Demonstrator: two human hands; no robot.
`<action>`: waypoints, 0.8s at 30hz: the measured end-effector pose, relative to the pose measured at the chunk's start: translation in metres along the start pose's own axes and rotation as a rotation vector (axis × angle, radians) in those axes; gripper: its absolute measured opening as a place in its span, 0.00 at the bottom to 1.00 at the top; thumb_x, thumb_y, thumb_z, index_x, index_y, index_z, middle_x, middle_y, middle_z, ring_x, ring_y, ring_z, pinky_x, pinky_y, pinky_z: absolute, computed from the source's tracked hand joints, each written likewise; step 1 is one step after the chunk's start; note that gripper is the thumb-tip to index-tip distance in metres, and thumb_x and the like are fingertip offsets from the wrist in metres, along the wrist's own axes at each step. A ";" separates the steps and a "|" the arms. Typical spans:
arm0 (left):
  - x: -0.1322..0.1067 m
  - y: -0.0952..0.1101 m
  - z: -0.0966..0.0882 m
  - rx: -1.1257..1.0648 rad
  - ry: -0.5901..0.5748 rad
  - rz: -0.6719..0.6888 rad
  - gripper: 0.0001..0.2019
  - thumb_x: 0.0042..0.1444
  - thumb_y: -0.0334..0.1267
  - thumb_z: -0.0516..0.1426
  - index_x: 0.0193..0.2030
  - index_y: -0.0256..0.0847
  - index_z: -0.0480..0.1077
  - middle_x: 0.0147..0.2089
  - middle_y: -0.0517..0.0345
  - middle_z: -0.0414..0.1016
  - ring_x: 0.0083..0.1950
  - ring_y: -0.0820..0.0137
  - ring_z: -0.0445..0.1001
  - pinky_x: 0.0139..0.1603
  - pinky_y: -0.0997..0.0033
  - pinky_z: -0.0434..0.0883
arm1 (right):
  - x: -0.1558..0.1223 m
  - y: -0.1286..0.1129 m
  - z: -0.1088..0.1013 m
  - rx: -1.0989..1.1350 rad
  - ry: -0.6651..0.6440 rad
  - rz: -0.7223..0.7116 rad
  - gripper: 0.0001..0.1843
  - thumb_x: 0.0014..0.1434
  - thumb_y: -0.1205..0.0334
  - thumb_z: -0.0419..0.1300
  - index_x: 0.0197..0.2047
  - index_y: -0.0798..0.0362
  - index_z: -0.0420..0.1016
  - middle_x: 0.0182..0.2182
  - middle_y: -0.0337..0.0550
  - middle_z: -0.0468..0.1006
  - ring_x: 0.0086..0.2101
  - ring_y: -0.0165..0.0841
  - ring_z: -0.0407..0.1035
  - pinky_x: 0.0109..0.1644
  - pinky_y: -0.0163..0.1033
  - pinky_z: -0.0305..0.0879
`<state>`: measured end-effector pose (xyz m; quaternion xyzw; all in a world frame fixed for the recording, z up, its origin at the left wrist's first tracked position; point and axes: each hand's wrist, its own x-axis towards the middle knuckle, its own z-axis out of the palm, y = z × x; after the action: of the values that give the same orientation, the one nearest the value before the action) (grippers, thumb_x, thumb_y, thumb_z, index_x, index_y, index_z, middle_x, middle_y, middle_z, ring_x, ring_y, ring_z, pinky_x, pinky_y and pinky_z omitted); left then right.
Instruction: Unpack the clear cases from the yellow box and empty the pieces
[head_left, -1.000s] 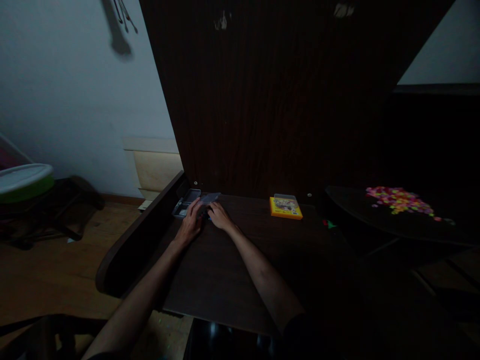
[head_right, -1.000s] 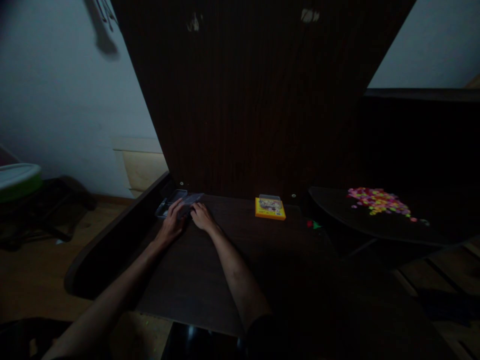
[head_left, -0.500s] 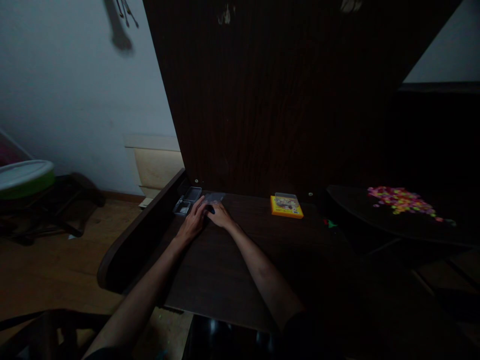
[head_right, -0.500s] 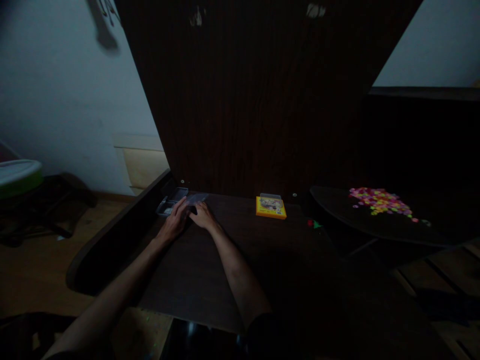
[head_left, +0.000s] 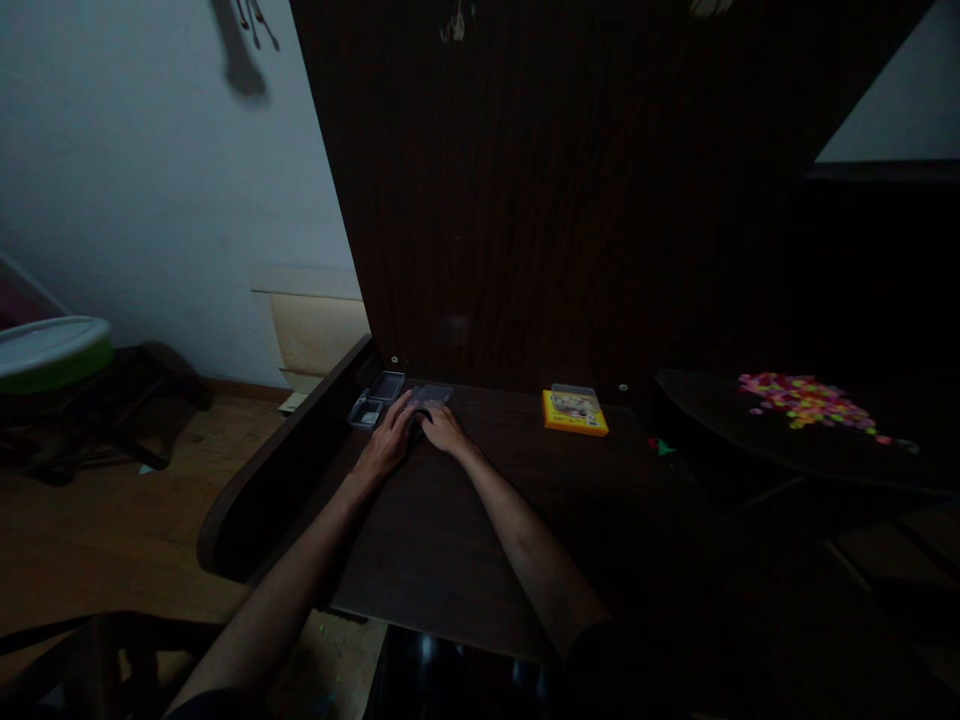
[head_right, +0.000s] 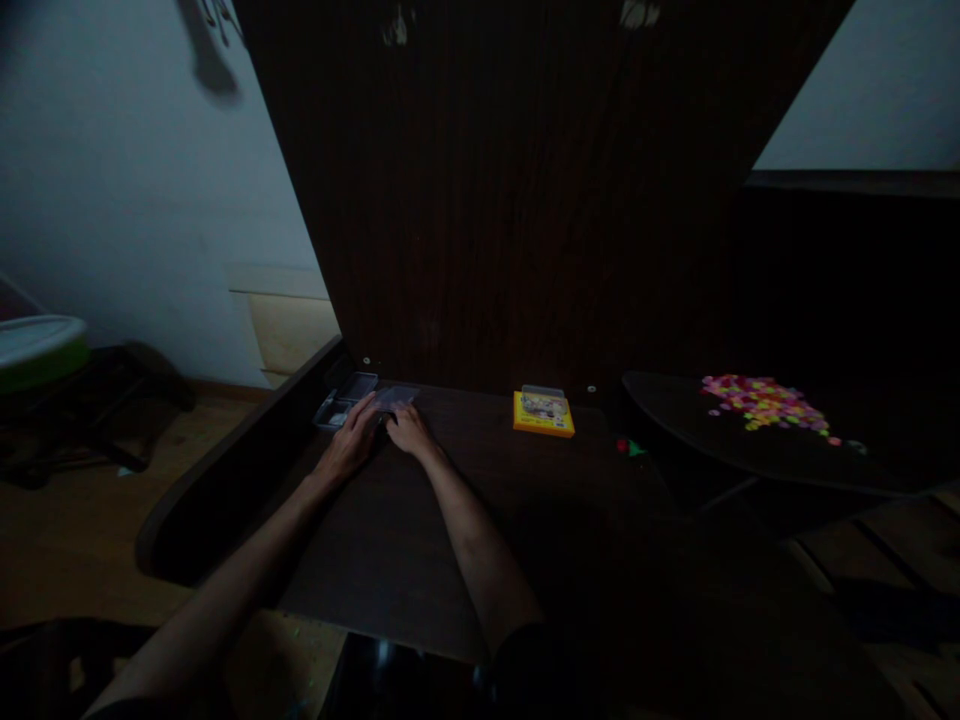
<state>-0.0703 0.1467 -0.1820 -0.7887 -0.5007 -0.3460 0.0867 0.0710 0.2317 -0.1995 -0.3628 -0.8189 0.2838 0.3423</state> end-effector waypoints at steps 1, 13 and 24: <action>0.000 0.000 0.000 0.001 0.013 0.002 0.27 0.62 0.26 0.46 0.67 0.43 0.50 0.70 0.41 0.53 0.69 0.61 0.60 0.63 0.56 0.67 | 0.000 -0.001 -0.001 0.005 0.003 -0.003 0.15 0.62 0.70 0.54 0.51 0.55 0.73 0.53 0.49 0.73 0.56 0.38 0.64 0.65 0.46 0.55; 0.003 0.001 -0.005 -0.057 0.168 -0.088 0.27 0.60 0.31 0.53 0.66 0.42 0.51 0.68 0.40 0.55 0.68 0.57 0.60 0.64 0.49 0.64 | -0.005 -0.004 -0.012 0.085 0.069 0.024 0.16 0.53 0.78 0.53 0.42 0.52 0.70 0.40 0.42 0.75 0.45 0.34 0.69 0.56 0.41 0.65; 0.020 -0.004 0.003 -0.437 0.337 -0.345 0.31 0.55 0.39 0.60 0.64 0.41 0.54 0.68 0.39 0.54 0.64 0.56 0.65 0.61 0.52 0.69 | -0.006 -0.005 -0.013 0.183 0.148 0.035 0.23 0.54 0.76 0.52 0.52 0.50 0.68 0.45 0.42 0.74 0.47 0.34 0.69 0.55 0.42 0.66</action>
<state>-0.0670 0.1646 -0.1728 -0.6238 -0.5194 -0.5807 -0.0628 0.0816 0.2266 -0.1901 -0.3641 -0.7556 0.3358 0.4288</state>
